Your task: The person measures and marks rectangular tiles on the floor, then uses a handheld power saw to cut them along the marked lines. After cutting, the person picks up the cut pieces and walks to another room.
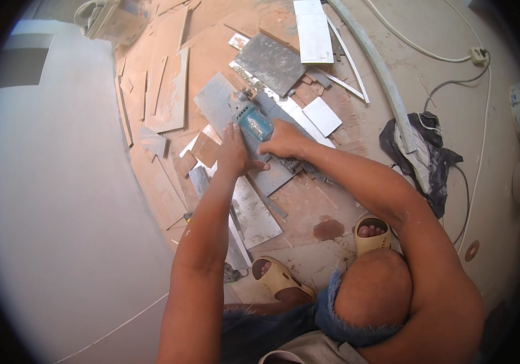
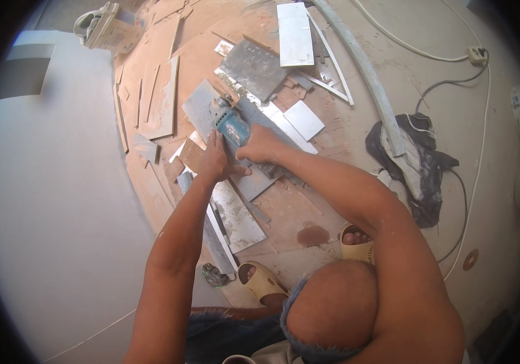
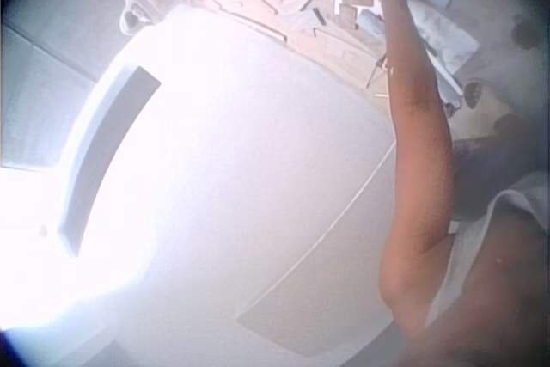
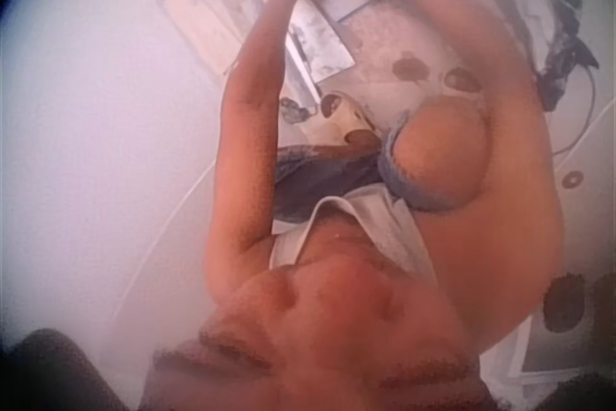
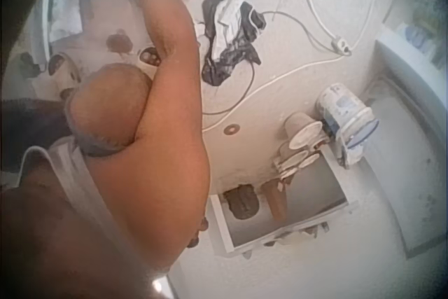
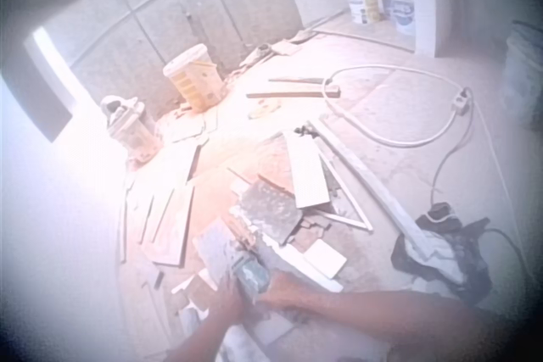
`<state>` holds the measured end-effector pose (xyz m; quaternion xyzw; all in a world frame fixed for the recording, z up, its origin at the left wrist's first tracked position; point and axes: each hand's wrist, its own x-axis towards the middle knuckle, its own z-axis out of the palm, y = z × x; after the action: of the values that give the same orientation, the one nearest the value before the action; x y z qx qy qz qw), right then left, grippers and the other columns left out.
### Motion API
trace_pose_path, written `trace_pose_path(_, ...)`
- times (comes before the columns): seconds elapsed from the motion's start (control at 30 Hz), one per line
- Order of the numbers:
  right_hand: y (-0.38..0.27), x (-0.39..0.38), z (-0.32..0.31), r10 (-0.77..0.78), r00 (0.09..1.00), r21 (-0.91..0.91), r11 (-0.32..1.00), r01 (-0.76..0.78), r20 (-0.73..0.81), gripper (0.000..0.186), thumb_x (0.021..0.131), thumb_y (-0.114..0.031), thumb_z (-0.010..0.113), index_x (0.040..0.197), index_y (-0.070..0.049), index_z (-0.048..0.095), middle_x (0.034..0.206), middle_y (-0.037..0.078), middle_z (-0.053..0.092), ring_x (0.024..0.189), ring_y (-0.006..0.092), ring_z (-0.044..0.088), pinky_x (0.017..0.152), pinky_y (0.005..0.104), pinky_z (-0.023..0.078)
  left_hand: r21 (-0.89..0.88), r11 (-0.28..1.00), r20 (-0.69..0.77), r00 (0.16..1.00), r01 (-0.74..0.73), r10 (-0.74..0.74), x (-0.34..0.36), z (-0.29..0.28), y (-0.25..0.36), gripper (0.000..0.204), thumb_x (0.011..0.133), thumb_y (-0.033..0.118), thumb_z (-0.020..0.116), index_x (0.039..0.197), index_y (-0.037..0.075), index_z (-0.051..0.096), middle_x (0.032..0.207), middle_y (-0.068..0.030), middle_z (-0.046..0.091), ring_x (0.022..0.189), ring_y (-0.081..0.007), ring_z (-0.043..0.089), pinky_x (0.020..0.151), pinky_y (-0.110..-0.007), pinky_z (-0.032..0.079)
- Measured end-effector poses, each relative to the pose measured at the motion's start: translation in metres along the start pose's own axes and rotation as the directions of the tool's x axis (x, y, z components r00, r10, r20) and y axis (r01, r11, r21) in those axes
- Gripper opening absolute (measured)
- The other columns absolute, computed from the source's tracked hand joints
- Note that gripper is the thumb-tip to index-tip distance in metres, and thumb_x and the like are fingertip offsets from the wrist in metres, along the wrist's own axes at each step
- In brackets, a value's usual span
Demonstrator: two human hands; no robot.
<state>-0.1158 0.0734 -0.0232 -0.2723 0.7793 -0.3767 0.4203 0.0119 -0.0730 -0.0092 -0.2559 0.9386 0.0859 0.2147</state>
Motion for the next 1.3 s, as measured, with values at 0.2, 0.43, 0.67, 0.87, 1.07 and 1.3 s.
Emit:
trace_pose_path(0.2,0.002,-0.005,-0.003,0.003,0.999,0.004,1.000,-0.003,0.032,0.093,0.062,-0.041,0.085,0.128,0.017,0.053,0.124,0.037,0.062,0.116,0.0440,0.063,0.100,0.0409,0.051,0.008,1.000,0.018,1.000,0.017,-0.017,0.001,-0.001,0.001,0.154,0.044,0.057,0.098,0.157,-0.010,0.017,0.166,-0.0276,0.018,0.155,-0.0388,0.020,0.126,-0.042,0.027)
trace_pose_path(0.43,0.003,-0.011,-0.005,0.003,0.999,0.030,1.000,-0.005,0.042,0.093,0.063,-0.041,0.085,0.128,0.018,0.053,0.124,0.037,0.062,0.116,0.0443,0.063,0.099,0.0414,0.051,0.018,1.000,0.030,0.999,0.024,-0.025,0.000,-0.003,0.002,0.154,0.044,0.057,0.098,0.157,-0.010,0.017,0.166,-0.0279,0.017,0.155,-0.0386,0.020,0.126,-0.042,0.027)
trace_pose_path(0.67,0.007,-0.018,-0.005,-0.008,0.999,0.038,0.999,0.006,0.037,0.093,0.061,-0.040,0.085,0.127,0.017,0.054,0.123,0.037,0.062,0.115,0.0441,0.063,0.098,0.0418,0.051,0.017,1.000,0.033,0.999,0.012,-0.013,0.001,-0.005,0.002,0.154,0.044,0.058,0.098,0.156,-0.011,0.018,0.166,-0.0282,0.017,0.155,-0.0391,0.021,0.125,-0.042,0.027)
trace_pose_path(0.87,0.012,-0.024,-0.005,-0.009,1.000,0.037,0.999,0.008,0.024,0.085,0.062,-0.037,0.082,0.123,0.015,0.056,0.122,0.035,0.064,0.114,0.0448,0.065,0.097,0.0432,0.053,0.020,1.000,0.005,1.000,-0.012,0.012,0.001,0.000,0.000,0.154,0.044,0.060,0.097,0.156,-0.012,0.018,0.165,-0.0298,0.017,0.154,-0.0405,0.021,0.125,-0.043,0.027)
trace_pose_path(1.07,0.015,-0.030,-0.006,0.012,0.999,0.031,0.999,-0.014,0.037,0.087,0.061,-0.038,0.083,0.125,0.015,0.055,0.123,0.035,0.063,0.116,0.0449,0.064,0.098,0.0441,0.052,0.008,1.000,-0.007,1.000,-0.020,0.020,0.001,0.000,0.000,0.155,0.044,0.061,0.096,0.156,-0.012,0.018,0.165,-0.0305,0.017,0.154,-0.0409,0.021,0.125,-0.043,0.028)
trace_pose_path(1.3,0.013,-0.044,-0.012,0.005,0.999,0.101,0.995,-0.009,0.044,0.089,0.060,-0.037,0.086,0.125,0.015,0.055,0.124,0.036,0.062,0.116,0.0449,0.063,0.099,0.0429,0.051,0.000,1.000,-0.005,1.000,-0.009,0.009,0.000,-0.001,0.000,0.155,0.045,0.060,0.097,0.157,-0.011,0.017,0.165,-0.0297,0.017,0.155,-0.0401,0.021,0.125,-0.042,0.028)
